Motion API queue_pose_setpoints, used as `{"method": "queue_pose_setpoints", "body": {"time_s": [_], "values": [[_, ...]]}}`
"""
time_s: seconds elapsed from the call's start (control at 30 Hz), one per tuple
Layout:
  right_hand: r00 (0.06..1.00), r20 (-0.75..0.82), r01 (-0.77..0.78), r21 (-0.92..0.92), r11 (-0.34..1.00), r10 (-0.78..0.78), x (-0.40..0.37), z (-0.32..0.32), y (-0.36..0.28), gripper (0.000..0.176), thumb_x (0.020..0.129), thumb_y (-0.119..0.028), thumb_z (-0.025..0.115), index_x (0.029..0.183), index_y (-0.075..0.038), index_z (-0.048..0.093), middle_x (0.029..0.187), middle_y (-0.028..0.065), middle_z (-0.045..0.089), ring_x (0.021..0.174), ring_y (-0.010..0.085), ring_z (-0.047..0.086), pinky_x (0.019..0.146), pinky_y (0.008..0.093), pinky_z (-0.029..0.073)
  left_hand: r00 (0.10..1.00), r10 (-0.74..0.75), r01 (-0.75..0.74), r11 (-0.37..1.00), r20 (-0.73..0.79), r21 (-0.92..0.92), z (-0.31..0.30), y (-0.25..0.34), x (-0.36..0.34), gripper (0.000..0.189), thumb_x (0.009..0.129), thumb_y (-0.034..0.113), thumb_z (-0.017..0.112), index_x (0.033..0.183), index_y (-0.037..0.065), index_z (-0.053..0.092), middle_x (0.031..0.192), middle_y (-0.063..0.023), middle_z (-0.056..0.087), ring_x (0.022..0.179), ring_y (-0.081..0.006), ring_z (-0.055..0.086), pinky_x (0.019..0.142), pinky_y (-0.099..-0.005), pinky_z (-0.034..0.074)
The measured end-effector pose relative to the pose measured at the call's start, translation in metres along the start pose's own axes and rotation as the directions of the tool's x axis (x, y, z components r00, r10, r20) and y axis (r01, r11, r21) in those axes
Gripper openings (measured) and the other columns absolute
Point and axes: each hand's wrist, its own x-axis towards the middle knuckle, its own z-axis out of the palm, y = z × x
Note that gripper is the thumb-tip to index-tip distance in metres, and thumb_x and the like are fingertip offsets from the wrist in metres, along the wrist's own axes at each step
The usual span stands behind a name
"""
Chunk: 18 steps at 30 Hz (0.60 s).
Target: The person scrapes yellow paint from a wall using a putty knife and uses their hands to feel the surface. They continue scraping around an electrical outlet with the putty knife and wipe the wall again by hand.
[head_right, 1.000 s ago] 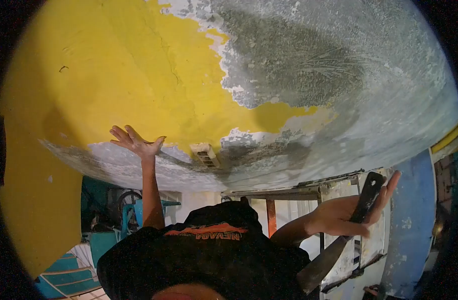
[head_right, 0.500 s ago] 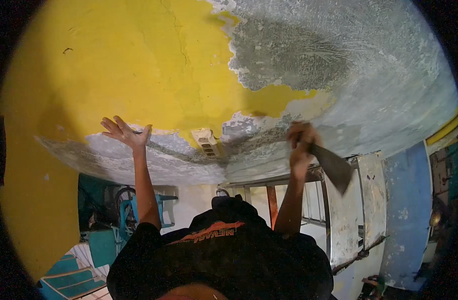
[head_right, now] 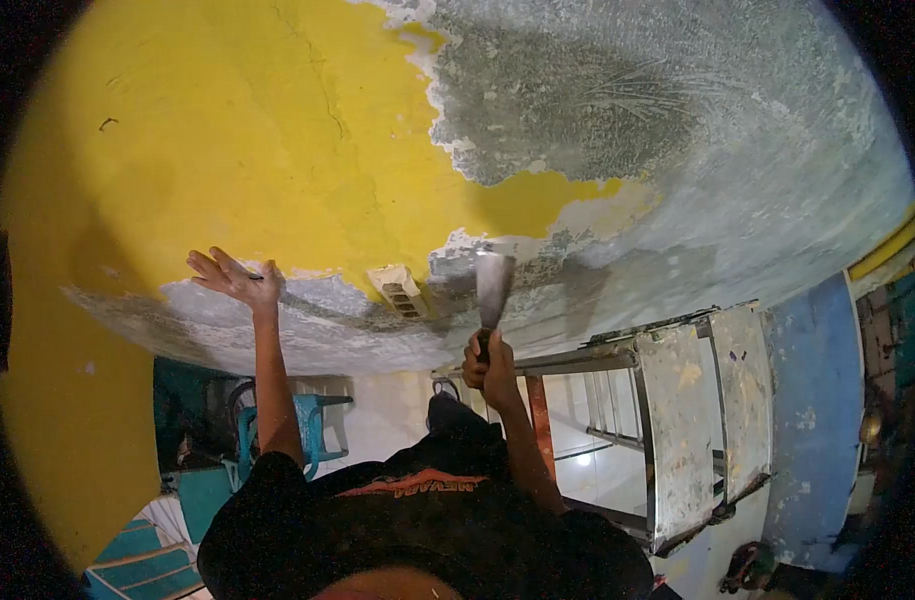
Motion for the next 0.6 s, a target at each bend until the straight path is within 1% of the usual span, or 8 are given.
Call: {"method": "queue_pose_setpoints", "body": {"time_s": [0.07, 0.23, 0.3, 0.37, 0.43, 0.5, 0.57, 0.6], "values": [[0.997, 0.003, -0.083, -0.075, 0.994, 0.083, 0.018, 0.003, -0.014, 0.044, 0.096, -0.051, 0.027, 0.078, -0.012, 0.036, 0.054, -0.0048, 0.026, 0.041, 0.0051, 0.019, 0.036, 0.0233, 0.016, 1.0, -0.013, 0.013, 1.0, -0.015, -0.01, 0.001, -0.001, -0.001, 0.089, 0.078, 0.075, 0.035, 0.145, 0.019, 0.018, 0.149, -0.0188, 0.01, 0.138, -0.0369, 0.006, 0.105, -0.0596, -0.002], [0.995, 0.035, -0.097, -0.034, 0.995, 0.098, 0.009, 0.001, -0.004, 0.045, 0.094, -0.054, 0.028, 0.076, -0.014, 0.036, 0.054, -0.0049, 0.026, 0.041, 0.0046, 0.019, 0.036, 0.0222, 0.017, 1.0, 0.008, -0.008, 1.0, -0.012, -0.009, 0.003, -0.006, -0.002, 0.086, 0.08, 0.071, 0.036, 0.145, 0.017, 0.018, 0.149, -0.0199, 0.009, 0.138, -0.037, 0.006, 0.105, -0.06, -0.002], [0.984, 0.119, -0.157, 0.212, 0.964, 0.134, -0.001, -0.01, 0.011, 0.047, 0.095, -0.053, 0.028, 0.073, -0.013, 0.036, 0.054, -0.004, 0.029, 0.041, 0.0065, 0.024, 0.038, 0.0225, 0.022, 1.0, 0.008, -0.008, 1.0, -0.011, -0.004, 0.001, -0.005, -0.001, 0.085, 0.081, 0.07, 0.035, 0.145, 0.016, 0.017, 0.149, -0.0202, 0.009, 0.138, -0.0373, 0.006, 0.105, -0.0602, -0.001], [0.982, 0.093, -0.183, 0.212, 0.96, 0.167, 0.014, 0.002, 0.002, 0.047, 0.094, -0.054, 0.028, 0.071, -0.014, 0.035, 0.052, -0.0036, 0.028, 0.039, 0.0071, 0.022, 0.036, 0.0233, 0.022, 1.0, 0.019, -0.019, 1.0, 0.007, -0.005, 0.0, -0.005, -0.002, 0.084, 0.083, 0.068, 0.034, 0.145, 0.015, 0.017, 0.149, -0.0204, 0.008, 0.138, -0.038, 0.006, 0.105, -0.0599, -0.001], [0.992, -0.029, -0.123, 0.1, 0.987, 0.127, 0.033, 0.028, -0.017, 0.048, 0.094, -0.055, 0.028, 0.07, -0.014, 0.033, 0.049, -0.0038, 0.026, 0.036, 0.007, 0.019, 0.034, 0.0234, 0.02, 1.0, 0.013, -0.013, 1.0, 0.022, -0.004, -0.003, -0.003, -0.005, 0.083, 0.083, 0.067, 0.034, 0.145, 0.014, 0.017, 0.149, -0.0206, 0.008, 0.138, -0.0383, 0.006, 0.105, -0.0598, -0.001], [0.987, -0.041, -0.15, 0.145, 0.978, 0.158, 0.032, 0.018, -0.004, 0.049, 0.093, -0.057, 0.028, 0.069, -0.014, 0.034, 0.048, -0.0037, 0.027, 0.036, 0.008, 0.021, 0.034, 0.0238, 0.021, 1.0, 0.015, -0.015, 1.0, -0.001, -0.01, 0.002, -0.004, 0.001, 0.082, 0.084, 0.066, 0.034, 0.145, 0.014, 0.017, 0.149, -0.0208, 0.008, 0.138, -0.0385, 0.006, 0.105, -0.0596, -0.001], [0.98, 0.103, -0.191, 0.274, 0.943, 0.168, 0.004, 0.003, 0.007, 0.051, 0.091, -0.061, 0.029, 0.069, -0.016, 0.034, 0.048, -0.0039, 0.026, 0.035, 0.0081, 0.019, 0.034, 0.0247, 0.018, 0.999, 0.032, -0.032, 0.999, -0.015, -0.017, 0.001, -0.005, -0.002, 0.08, 0.085, 0.065, 0.034, 0.145, 0.014, 0.018, 0.149, -0.021, 0.008, 0.138, -0.0385, 0.006, 0.105, -0.0595, -0.001], [0.968, 0.177, -0.221, 0.255, 0.941, 0.179, 0.004, 0.003, 0.003, 0.051, 0.091, -0.061, 0.029, 0.066, -0.017, 0.034, 0.048, -0.0045, 0.026, 0.036, 0.0079, 0.02, 0.035, 0.024, 0.018, 0.999, 0.032, -0.032, 0.999, -0.03, -0.018, 0.005, -0.004, 0.001, 0.08, 0.085, 0.065, 0.034, 0.145, 0.014, 0.018, 0.149, -0.021, 0.008, 0.138, -0.0385, 0.006, 0.105, -0.0595, -0.001]]}}
